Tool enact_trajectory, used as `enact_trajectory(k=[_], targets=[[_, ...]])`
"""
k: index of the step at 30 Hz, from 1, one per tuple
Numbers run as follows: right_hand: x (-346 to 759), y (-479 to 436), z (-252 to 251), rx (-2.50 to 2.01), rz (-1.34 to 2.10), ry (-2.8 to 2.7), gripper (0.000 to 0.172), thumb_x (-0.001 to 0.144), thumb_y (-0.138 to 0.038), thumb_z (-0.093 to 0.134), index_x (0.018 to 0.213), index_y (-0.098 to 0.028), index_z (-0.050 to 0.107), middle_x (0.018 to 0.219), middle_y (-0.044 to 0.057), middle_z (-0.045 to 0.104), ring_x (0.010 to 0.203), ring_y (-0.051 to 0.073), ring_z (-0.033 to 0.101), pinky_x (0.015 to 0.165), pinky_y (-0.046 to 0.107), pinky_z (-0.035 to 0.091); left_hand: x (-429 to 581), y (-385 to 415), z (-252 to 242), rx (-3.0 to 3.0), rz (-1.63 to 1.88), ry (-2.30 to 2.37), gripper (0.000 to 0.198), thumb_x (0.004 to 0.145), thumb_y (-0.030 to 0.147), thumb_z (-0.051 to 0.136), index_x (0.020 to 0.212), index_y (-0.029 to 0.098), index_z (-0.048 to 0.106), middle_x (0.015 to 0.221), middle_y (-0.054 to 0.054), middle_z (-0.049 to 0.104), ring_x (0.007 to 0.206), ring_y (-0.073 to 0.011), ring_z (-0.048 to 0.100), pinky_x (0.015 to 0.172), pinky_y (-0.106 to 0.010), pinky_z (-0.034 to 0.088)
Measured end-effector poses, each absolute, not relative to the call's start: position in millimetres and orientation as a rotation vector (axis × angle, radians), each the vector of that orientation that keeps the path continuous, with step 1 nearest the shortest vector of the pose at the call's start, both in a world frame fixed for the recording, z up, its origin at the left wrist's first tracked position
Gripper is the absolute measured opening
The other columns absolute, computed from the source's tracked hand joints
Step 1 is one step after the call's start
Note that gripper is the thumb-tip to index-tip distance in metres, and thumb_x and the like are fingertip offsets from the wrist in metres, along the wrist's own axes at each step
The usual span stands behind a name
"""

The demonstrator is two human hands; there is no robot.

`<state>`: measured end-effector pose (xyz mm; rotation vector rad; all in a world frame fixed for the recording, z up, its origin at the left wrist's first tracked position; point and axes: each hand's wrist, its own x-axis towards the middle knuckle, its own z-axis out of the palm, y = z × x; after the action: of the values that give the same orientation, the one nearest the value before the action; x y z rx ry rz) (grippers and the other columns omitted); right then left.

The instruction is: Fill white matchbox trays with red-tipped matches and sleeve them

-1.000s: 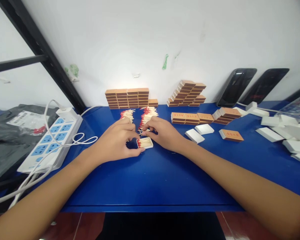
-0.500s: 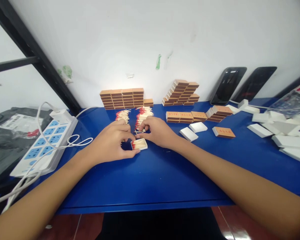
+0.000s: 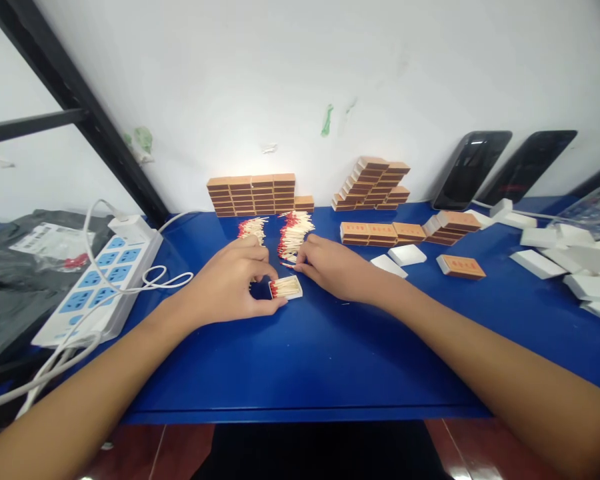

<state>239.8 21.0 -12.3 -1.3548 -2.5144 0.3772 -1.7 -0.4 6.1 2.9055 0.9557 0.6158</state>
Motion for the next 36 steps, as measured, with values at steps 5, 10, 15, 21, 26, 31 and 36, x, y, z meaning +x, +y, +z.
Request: enact_trajectory(k=[5,10,15,21,26,31,36], targets=[[254.3,15.0,1.3,-1.328,0.495,-2.57,0.019,0.108,-0.019,0.054,0.092,-0.018,0.064,0.106,0.01,0.065,0.089,0.02,0.062,0.08,0.033,0.046,-3.5,-0.5,4.4,2.9,0.608,0.962,0.029,0.09,0.05,0.08,0.09,0.021,0.083,0.073,-0.001,0.066,0.078,-0.0194,0.06,0.085,-0.04,0.049],[266.1,12.9,9.0,-1.231,0.68,-2.493,0.017,0.109,-0.027,0.053,0.097,-0.02,0.063,0.109,0.008,0.064,0.09,0.02,0.06,0.082,0.034,0.046,-3.0,-1.4,6.7,2.9,0.58,0.989,0.03,0.089,0.051,0.081,0.092,0.021,0.084,0.073,-0.001,0.064,0.079,-0.0202,0.059,0.086,-0.041,0.049],[263.2,4.4,9.1,-1.098,0.85,-2.549,0.02,0.109,-0.034,0.051,0.1,-0.021,0.063,0.11,0.007,0.064,0.091,0.02,0.06,0.081,0.035,0.047,-2.3,-1.1,8.5,2.889,0.556,0.976,0.03,0.086,0.05,0.084,0.094,0.021,0.084,0.074,-0.001,0.063,0.079,-0.02,0.057,0.079,-0.039,0.047],[252.5,-6.0,8.1,-1.078,0.857,-2.573,0.017,0.108,-0.026,0.05,0.099,-0.02,0.064,0.11,0.008,0.066,0.094,0.02,0.062,0.083,0.035,0.047,-2.1,-1.7,8.3,2.898,0.579,0.939,0.026,0.09,0.046,0.079,0.09,0.021,0.083,0.073,-0.001,0.061,0.076,-0.0184,0.055,0.076,-0.038,0.045],[248.3,-6.8,7.7,-1.106,0.845,-2.527,0.015,0.107,-0.025,0.054,0.097,-0.02,0.065,0.108,0.007,0.067,0.093,0.02,0.062,0.082,0.034,0.046,-1.6,-1.9,7.4,2.909,0.597,0.919,0.025,0.091,0.046,0.079,0.09,0.021,0.083,0.073,-0.001,0.06,0.077,-0.0191,0.055,0.077,-0.038,0.045],[240.7,-9.3,1.9,-1.058,0.814,-2.446,0.014,0.105,-0.024,0.059,0.095,-0.02,0.069,0.099,0.005,0.066,0.089,0.018,0.06,0.08,0.032,0.044,-1.8,-1.2,6.5,2.905,0.587,0.918,0.025,0.091,0.047,0.078,0.089,0.022,0.082,0.073,-0.001,0.06,0.078,-0.0199,0.053,0.075,-0.038,0.044],[247.5,-4.6,0.9,-1.041,0.717,-2.427,0.01,0.102,-0.026,0.065,0.095,-0.021,0.07,0.095,0.003,0.064,0.086,0.018,0.058,0.077,0.032,0.043,-1.6,-1.1,6.3,2.907,0.597,0.923,0.026,0.091,0.048,0.078,0.088,0.022,0.082,0.073,-0.001,0.06,0.076,-0.0193,0.054,0.076,-0.039,0.045]])
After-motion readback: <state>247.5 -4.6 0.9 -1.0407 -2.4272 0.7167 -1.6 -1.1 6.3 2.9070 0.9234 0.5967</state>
